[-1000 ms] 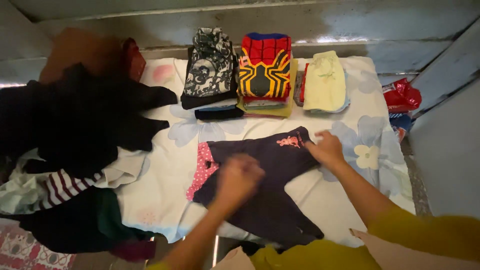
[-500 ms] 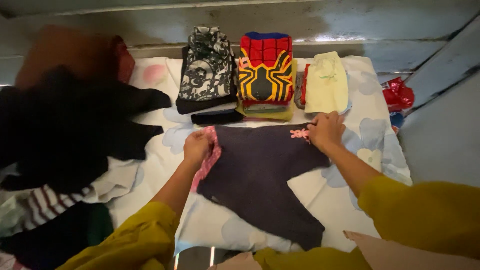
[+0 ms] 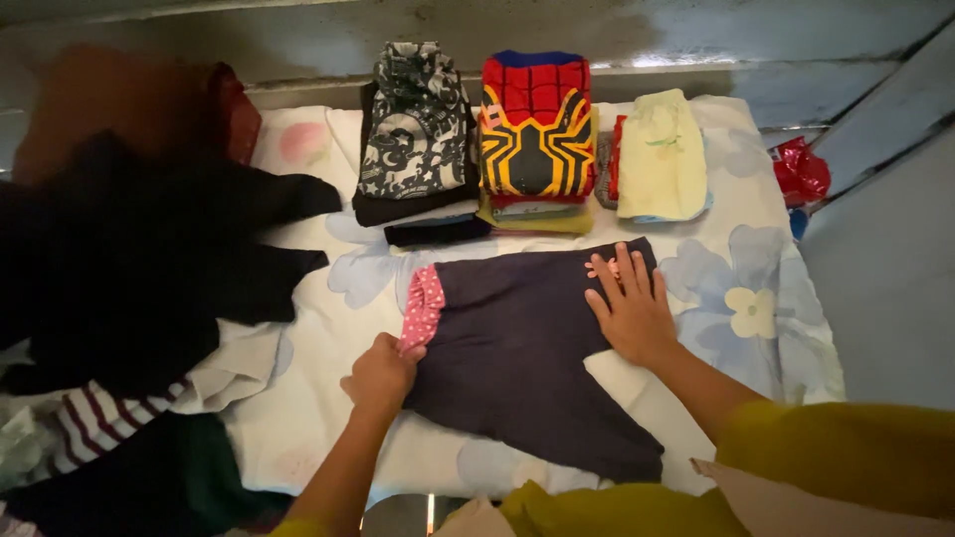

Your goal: Folding various garments including pants and shirts and stacking them on a bed.

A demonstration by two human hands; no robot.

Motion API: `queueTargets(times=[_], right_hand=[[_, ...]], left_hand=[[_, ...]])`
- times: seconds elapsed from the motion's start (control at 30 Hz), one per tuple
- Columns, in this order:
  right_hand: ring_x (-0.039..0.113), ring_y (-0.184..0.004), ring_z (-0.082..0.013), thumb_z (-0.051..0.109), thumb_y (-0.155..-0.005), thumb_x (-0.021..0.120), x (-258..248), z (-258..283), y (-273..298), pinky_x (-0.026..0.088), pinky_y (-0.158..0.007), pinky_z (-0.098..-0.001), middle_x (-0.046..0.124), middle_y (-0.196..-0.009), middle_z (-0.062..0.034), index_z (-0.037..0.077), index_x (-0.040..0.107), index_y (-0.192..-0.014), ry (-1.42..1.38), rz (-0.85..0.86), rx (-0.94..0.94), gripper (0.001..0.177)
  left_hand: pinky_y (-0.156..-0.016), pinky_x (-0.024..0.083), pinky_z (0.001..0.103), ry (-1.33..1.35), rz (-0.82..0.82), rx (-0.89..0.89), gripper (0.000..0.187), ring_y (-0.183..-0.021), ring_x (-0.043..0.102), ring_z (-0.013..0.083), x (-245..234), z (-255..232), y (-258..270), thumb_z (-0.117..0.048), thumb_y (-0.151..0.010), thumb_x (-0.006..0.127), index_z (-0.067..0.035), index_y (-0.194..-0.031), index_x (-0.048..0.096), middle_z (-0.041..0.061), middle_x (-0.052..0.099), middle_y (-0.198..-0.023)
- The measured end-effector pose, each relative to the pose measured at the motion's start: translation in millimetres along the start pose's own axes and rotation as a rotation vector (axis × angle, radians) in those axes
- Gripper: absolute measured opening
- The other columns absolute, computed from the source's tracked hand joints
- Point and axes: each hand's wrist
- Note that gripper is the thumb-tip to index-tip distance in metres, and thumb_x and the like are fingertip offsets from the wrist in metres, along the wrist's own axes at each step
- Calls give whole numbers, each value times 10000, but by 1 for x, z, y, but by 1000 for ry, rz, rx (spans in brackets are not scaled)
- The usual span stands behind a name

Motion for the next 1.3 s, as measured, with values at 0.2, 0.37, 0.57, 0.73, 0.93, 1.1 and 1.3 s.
queueTargets(times=[0.2, 0.37, 0.57, 0.73, 0.93, 1.1, 1.3], right_hand=[[183, -1534, -381, 486, -1020, 434, 7, 5, -3, 121, -1173, -596, 207, -1673, -173, 204, 318, -1591, -40, -14, -12, 647], [195, -1547, -380, 456, -1027, 451, -7, 29, 4, 94, -1219, -589, 248, -1677, -165, 137, 315, -1604, -181, -117, -110, 673], [295, -1507, -328, 354, -962, 599, -36, 22, 25, 165, -1142, -570, 372, -1612, -114, 119, 421, -1530, -219, -33, -82, 640], [617, -943, -200, 402, -729, 843, -59, 12, 100, 388, -866, -419, 656, -910, 16, 209, 685, -974, -516, 155, -109, 350], [526, -944, -279, 361, -594, 905, -94, 36, 184, 372, -794, -435, 555, -1012, -42, 167, 660, -1012, -527, 196, -148, 521], [526, -982, -266, 328, -718, 878, -89, 35, 194, 382, -808, -428, 542, -987, -37, 170, 682, -967, -529, 138, -135, 354], [543, -931, -270, 200, -732, 820, -107, 42, 220, 374, -797, -423, 570, -964, -49, 147, 673, -856, -488, -20, -272, 199]], left_hand=[[-1025, 379, 639, -70, 13, -16, 640, -1223, 609, 359, -34, -31, 12, -719, -803, 683, -207, -1186, 709, 98, 712, -1214], [-990, 357, 677, 40, -115, 120, 711, -1254, 523, 399, -7, -55, -32, -745, -783, 702, -183, -1218, 693, 155, 640, -1262], [-1030, 509, 552, 141, -33, 163, 617, -1237, 657, 405, 8, -41, -48, -691, -935, 587, -148, -1163, 768, 171, 727, -1246], [-895, 483, 535, 39, -265, 549, 484, -1117, 568, 343, -26, -22, 45, -557, -816, 776, -204, -1121, 646, 94, 616, -1108], [-943, 367, 538, -40, -165, 863, 586, -1250, 479, 327, -31, 37, 91, -371, -608, 889, -269, -1145, 677, 29, 574, -1259], [-920, 464, 471, -45, -185, 906, 377, -1192, 563, 279, -23, 52, 70, -99, -693, 777, -231, -1036, 696, 0, 656, -1160], [-914, 527, 427, 35, -312, 1042, 363, -1108, 623, 310, -33, 58, 86, 25, -714, 675, -187, -1006, 716, 31, 695, -1080]])
Point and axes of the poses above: each hand's wrist, its own y-axis away from the middle knuckle, its own x-axis out of the palm, z = x × y
